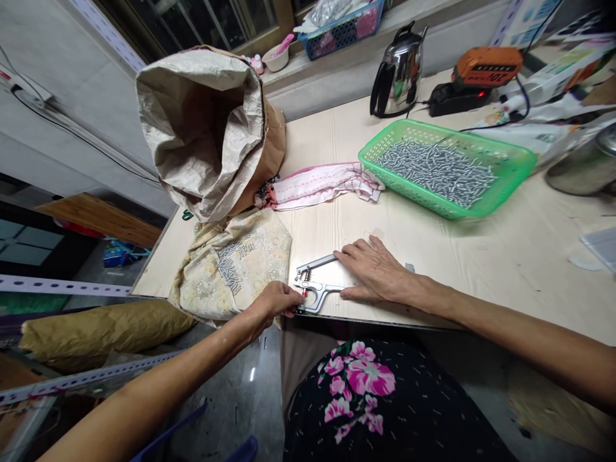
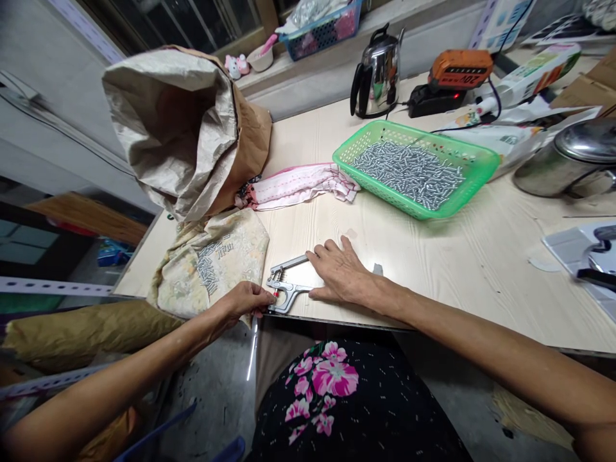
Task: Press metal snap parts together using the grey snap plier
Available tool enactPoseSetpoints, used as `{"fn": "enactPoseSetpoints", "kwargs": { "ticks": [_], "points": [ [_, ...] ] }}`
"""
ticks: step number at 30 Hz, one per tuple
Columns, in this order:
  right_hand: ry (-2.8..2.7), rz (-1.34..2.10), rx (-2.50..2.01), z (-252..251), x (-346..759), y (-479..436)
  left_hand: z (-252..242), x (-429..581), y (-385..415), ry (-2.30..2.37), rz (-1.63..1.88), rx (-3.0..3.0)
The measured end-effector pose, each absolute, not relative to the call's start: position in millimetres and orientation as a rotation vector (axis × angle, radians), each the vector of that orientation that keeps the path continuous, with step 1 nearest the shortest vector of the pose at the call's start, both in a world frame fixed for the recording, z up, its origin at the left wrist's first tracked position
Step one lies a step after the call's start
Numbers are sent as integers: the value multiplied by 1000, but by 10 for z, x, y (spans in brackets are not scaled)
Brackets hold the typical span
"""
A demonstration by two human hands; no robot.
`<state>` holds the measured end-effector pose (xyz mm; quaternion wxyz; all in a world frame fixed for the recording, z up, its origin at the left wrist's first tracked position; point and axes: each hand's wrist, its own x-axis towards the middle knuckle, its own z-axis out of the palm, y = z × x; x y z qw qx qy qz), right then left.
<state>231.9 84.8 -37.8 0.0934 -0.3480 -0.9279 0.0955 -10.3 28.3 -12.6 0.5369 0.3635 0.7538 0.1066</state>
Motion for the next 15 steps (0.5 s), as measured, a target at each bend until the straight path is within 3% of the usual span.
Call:
{"fn": "enactPoseSetpoints", "kwargs": {
  "ticks": [15],
  "points": [
    [-2684,410,-1001,-356,2318,755,-74,-196,253,1872,109,1374]
  ]
}}
